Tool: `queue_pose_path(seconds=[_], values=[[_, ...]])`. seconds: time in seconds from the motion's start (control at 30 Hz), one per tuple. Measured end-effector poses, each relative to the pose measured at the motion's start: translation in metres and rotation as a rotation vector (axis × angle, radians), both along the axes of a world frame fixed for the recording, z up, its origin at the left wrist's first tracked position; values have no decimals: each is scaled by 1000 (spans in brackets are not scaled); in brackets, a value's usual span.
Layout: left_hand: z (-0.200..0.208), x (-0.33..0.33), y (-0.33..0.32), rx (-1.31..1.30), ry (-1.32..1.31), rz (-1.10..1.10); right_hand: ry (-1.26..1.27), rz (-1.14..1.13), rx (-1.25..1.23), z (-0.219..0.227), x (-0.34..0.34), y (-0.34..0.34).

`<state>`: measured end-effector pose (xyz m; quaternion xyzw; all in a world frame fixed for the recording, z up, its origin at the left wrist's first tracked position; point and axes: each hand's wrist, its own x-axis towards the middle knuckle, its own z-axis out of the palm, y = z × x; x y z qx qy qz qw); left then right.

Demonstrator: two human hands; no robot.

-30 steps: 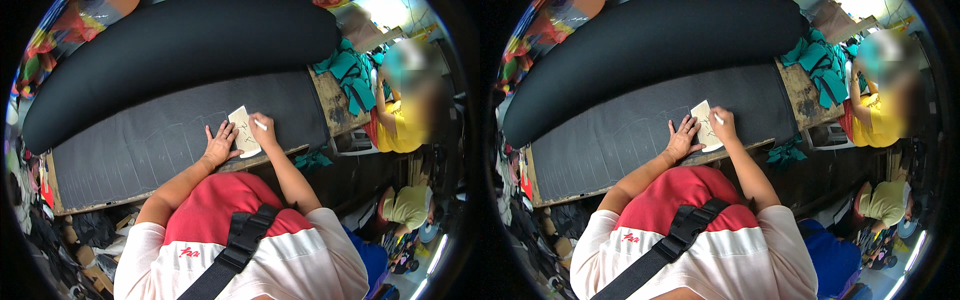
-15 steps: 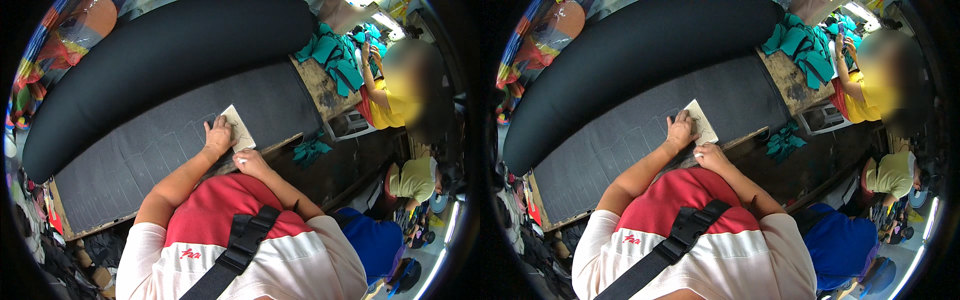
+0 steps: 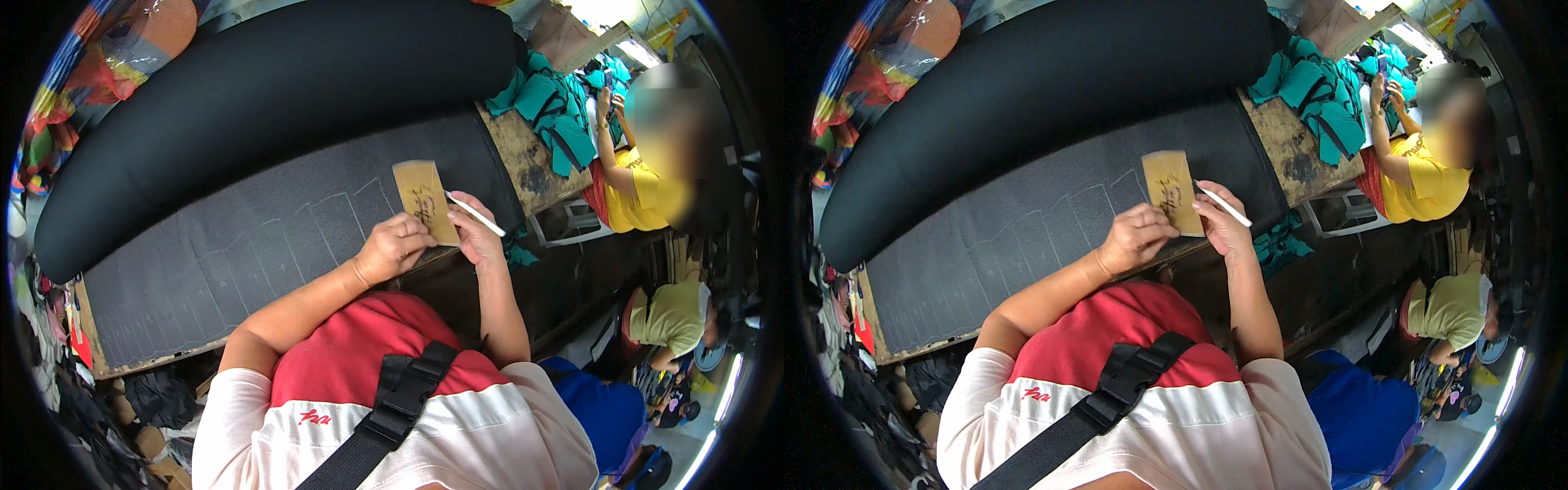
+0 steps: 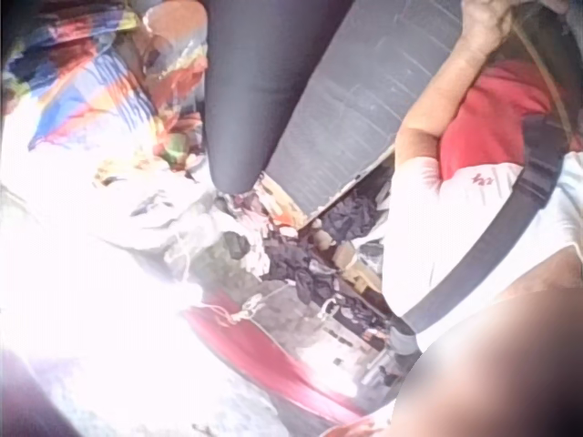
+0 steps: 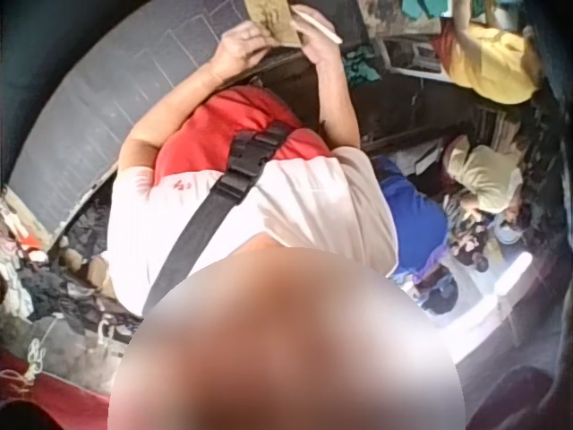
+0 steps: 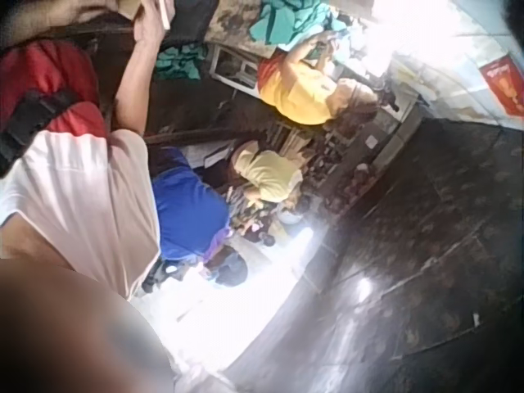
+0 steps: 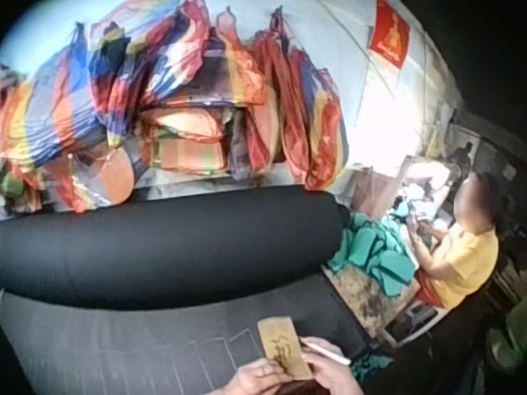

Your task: The person uses a white chalk marker to trace a pattern from a small paper template onto a large roll of black fabric. They repeatedly reposition the template, draw lines, and occasionally trim the template with scissors.

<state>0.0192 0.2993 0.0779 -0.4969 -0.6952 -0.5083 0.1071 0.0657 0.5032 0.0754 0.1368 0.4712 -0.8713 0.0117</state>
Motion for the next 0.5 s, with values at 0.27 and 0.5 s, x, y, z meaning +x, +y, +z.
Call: queue_pose_path(seconds=[0.27,0.5], values=[[-72,-8,1,-662,-37,247,27,123,697,-81,-19,6],[-97,-13,12,-843,-110,281,114,99,1249,-76,-33,6]])
